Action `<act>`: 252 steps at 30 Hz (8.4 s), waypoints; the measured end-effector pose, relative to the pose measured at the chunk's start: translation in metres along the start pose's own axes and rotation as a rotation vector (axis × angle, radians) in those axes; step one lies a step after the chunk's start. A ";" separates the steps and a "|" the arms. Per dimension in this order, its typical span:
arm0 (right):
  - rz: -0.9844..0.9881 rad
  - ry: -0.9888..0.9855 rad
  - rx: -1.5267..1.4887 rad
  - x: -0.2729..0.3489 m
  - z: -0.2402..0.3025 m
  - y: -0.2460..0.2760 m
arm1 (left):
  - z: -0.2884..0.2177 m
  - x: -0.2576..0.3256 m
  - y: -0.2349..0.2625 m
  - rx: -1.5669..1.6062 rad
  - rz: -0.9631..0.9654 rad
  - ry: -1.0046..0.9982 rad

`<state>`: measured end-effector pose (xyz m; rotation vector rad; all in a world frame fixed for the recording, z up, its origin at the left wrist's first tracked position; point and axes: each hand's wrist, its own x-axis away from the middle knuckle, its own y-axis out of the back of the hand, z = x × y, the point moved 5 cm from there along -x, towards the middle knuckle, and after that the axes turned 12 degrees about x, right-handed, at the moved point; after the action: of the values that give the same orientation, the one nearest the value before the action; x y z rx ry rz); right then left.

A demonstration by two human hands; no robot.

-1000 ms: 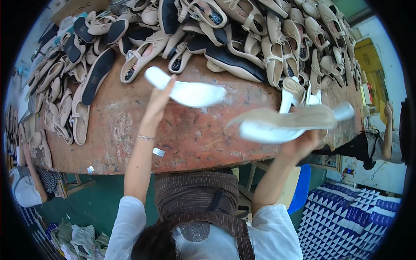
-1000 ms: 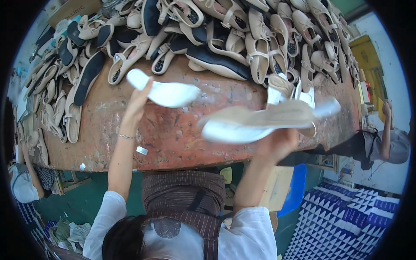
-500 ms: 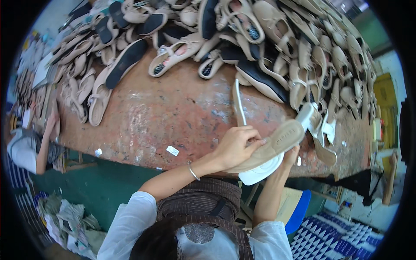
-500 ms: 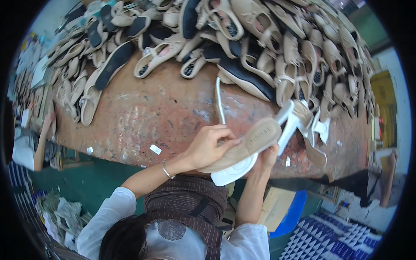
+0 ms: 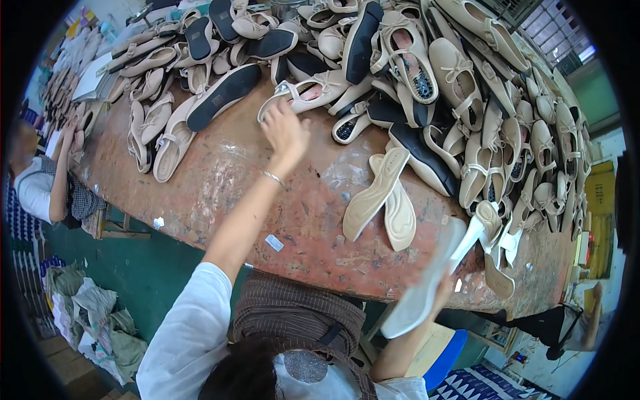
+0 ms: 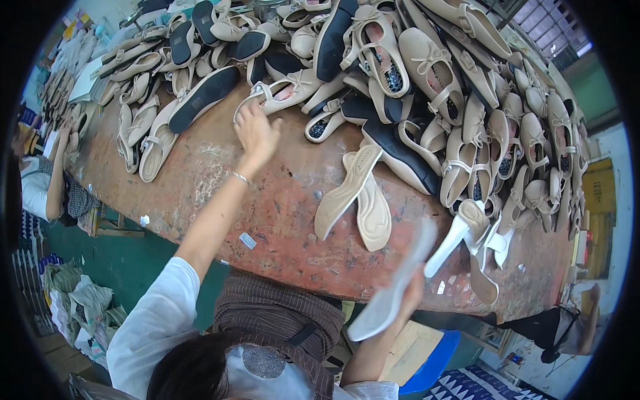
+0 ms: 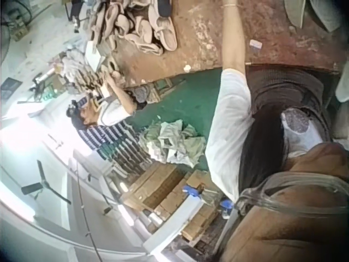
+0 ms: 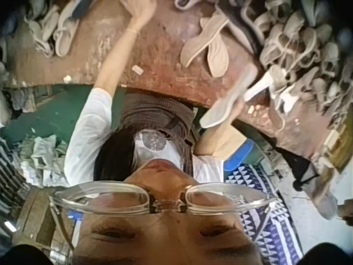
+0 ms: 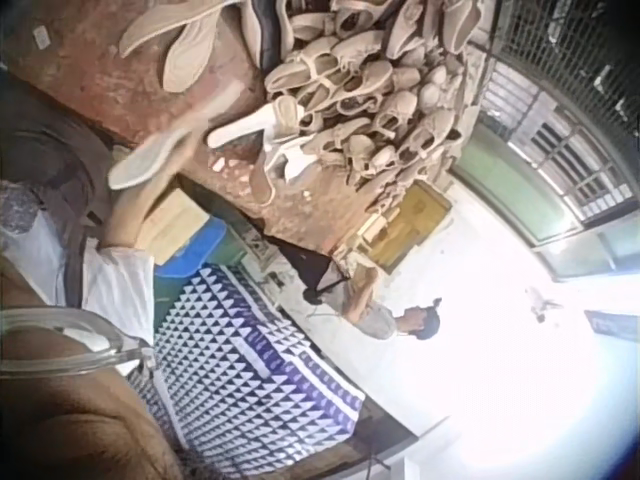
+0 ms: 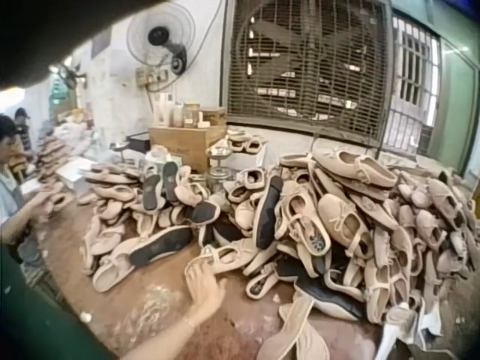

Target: The person inserts insoles into shoes by hand and smooths them into place on the workbench. The person also retrieves more insoles from cardboard boxes on the floor, places them onto the worktable, and fits them into shoes.

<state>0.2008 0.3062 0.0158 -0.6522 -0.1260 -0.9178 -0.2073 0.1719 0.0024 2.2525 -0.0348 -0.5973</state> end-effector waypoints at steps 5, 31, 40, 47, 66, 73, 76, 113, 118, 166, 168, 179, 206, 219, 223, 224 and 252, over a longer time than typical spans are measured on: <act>0.331 -0.269 0.169 0.011 -0.060 -0.078 | 0.030 -0.010 0.042 0.396 0.081 -0.300; 0.678 0.908 1.470 0.031 -0.156 -0.195 | 0.115 0.214 0.158 0.777 0.288 0.373; 0.713 0.891 1.484 0.025 -0.177 -0.212 | 0.129 0.210 0.148 0.879 0.232 0.374; 0.916 0.950 1.603 0.027 -0.178 -0.212 | 0.135 0.208 0.141 0.854 0.239 0.588; -0.032 0.955 1.869 0.015 -0.097 -0.178 | 0.072 0.253 0.160 0.412 0.577 0.318; 0.058 0.529 1.363 -0.010 -0.063 -0.162 | -0.008 0.293 0.162 0.308 0.587 -0.123; 0.282 0.674 1.501 0.057 -0.075 -0.169 | -0.014 0.314 0.146 0.230 0.752 -0.322; 0.038 0.966 2.205 0.005 -0.159 -0.173 | -0.012 0.335 0.117 0.089 0.755 -0.407; 0.359 0.604 2.368 -0.029 -0.150 -0.188 | -0.024 0.305 0.122 0.094 0.696 -0.391; 0.200 -0.153 0.105 -0.043 -0.076 -0.054 | 0.203 -0.177 0.272 1.084 -0.604 0.283; 0.200 -0.158 0.098 -0.041 -0.079 -0.055 | 0.166 -0.154 0.184 0.677 -0.171 -0.227; 0.285 -0.149 0.063 -0.018 -0.075 -0.068 | -0.035 -0.005 -0.045 0.258 0.451 -0.253; 0.431 0.926 1.677 0.079 -0.113 -0.148 | 0.086 0.227 0.184 0.273 0.365 0.286; 0.559 0.871 1.406 0.056 -0.160 -0.202 | 0.117 0.225 0.176 0.638 0.360 0.335; 0.632 0.796 1.386 0.051 -0.166 -0.208 | 0.125 0.223 0.174 0.675 0.316 0.340; 0.653 0.801 1.380 0.050 -0.168 -0.209 | 0.127 0.223 0.173 0.678 0.313 0.344; 0.750 0.978 1.979 0.067 -0.170 -0.218 | 0.137 0.203 0.155 0.679 0.207 0.438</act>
<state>0.0458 0.0681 0.0067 1.5143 0.1196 0.0125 -0.0607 -0.0725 -0.0498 2.9382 -0.2842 0.0525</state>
